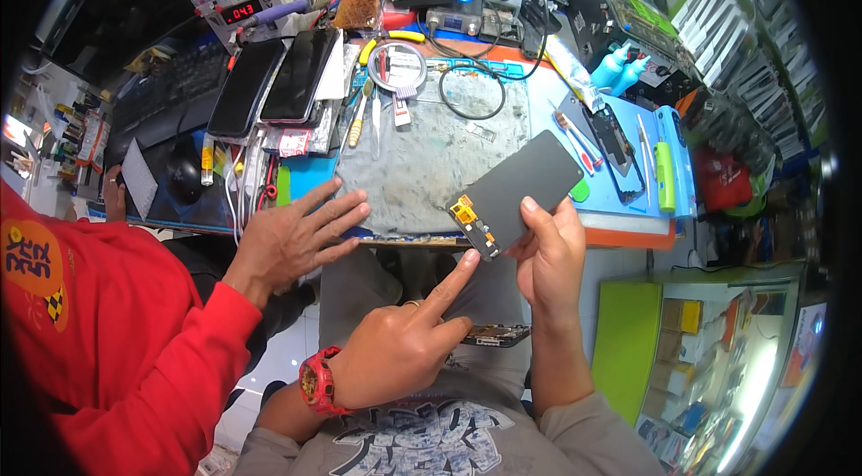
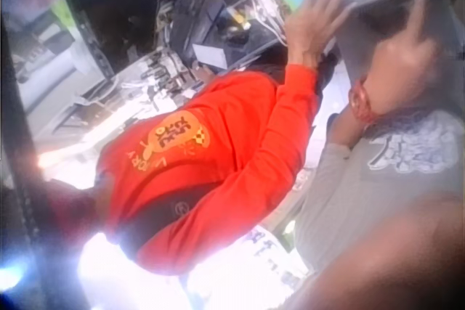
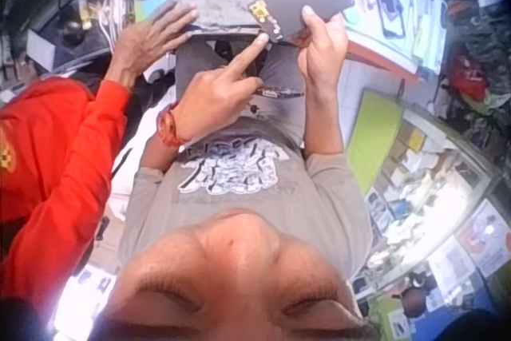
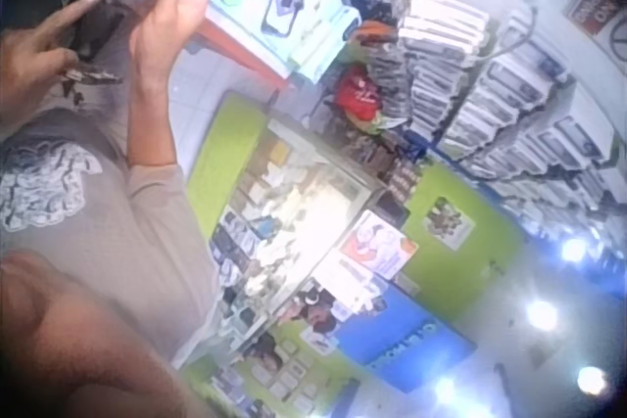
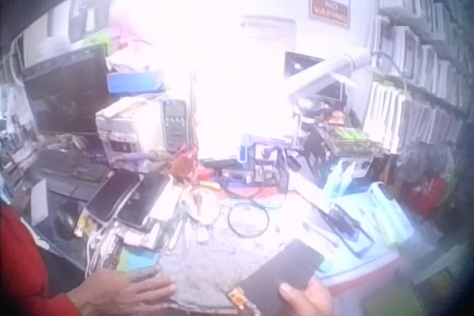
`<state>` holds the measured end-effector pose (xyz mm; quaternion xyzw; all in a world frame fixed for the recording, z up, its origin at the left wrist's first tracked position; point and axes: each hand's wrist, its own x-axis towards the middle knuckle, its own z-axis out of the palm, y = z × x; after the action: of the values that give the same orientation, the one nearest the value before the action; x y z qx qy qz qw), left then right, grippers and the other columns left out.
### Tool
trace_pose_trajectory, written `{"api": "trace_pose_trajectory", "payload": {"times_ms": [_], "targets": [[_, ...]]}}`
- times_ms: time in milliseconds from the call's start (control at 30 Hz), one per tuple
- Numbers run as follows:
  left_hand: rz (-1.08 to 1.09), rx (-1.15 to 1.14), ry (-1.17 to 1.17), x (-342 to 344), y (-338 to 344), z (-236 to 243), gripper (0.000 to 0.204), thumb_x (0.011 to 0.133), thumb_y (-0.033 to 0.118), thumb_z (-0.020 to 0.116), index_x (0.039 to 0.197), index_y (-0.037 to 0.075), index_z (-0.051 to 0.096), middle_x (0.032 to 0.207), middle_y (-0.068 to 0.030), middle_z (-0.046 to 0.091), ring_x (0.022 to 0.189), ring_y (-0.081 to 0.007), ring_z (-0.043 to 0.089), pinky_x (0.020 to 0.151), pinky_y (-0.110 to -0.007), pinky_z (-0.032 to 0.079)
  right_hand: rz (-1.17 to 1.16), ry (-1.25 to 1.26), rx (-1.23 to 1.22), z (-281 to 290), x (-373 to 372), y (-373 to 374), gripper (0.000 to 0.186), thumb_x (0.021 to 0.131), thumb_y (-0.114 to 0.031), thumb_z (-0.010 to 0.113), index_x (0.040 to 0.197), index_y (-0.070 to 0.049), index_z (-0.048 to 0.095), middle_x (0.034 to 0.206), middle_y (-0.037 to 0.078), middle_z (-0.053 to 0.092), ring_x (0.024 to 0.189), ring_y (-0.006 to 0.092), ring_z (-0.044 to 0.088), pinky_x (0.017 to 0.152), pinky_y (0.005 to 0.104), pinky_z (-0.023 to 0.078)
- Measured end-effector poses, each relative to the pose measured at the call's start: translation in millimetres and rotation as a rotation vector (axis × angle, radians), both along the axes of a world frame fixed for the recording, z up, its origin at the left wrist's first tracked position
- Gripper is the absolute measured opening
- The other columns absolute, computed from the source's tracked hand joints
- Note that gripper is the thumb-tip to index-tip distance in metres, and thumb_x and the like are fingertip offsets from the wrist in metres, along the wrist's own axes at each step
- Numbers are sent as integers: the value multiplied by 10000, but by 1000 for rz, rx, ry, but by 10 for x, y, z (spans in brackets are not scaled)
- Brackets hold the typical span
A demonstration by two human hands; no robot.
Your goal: The person applies adhesive to a phone frame, handles a disassembled mobile phone, and shows a replacement screen component to another person.
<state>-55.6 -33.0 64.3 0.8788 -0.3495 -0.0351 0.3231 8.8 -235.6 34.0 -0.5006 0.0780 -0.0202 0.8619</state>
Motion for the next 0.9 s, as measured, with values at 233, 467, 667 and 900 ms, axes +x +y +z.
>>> {"api": "trace_pose_trajectory", "payload": {"times_ms": [233,467,667,900], "targets": [[-5,22,5,-33,-18,-19,134,736,30,713,869,36,705,1477,-288,495,719,-206,746,604,-312,574,24,-4,12,-34,10,-1,291,996,-67,568,1247,41,467,1114,148,646,893,188,714,657,326,649],[-4,31,-4,-63,-30,7,130,739,31,706,869,33,698,1460,-298,505,707,-203,747,591,-308,571,29,-6,-12,-52,-1,-8,281,996,-61,570,1237,42,469,1095,143,653,863,186,717,636,320,647],[-1,30,-27,-56,-25,6,125,738,25,704,862,24,685,1449,-297,514,708,-202,746,590,-309,572,8,-6,-31,-16,-11,26,285,994,-57,573,1238,47,468,1085,146,659,855,183,717,623,306,644],[-1,40,-4,-75,-27,24,132,738,19,699,868,17,676,1436,-293,527,698,-207,741,583,-309,568,-17,-31,-91,-11,-23,36,291,996,-66,574,1241,44,465,1078,142,662,843,174,714,616,295,636]]}}
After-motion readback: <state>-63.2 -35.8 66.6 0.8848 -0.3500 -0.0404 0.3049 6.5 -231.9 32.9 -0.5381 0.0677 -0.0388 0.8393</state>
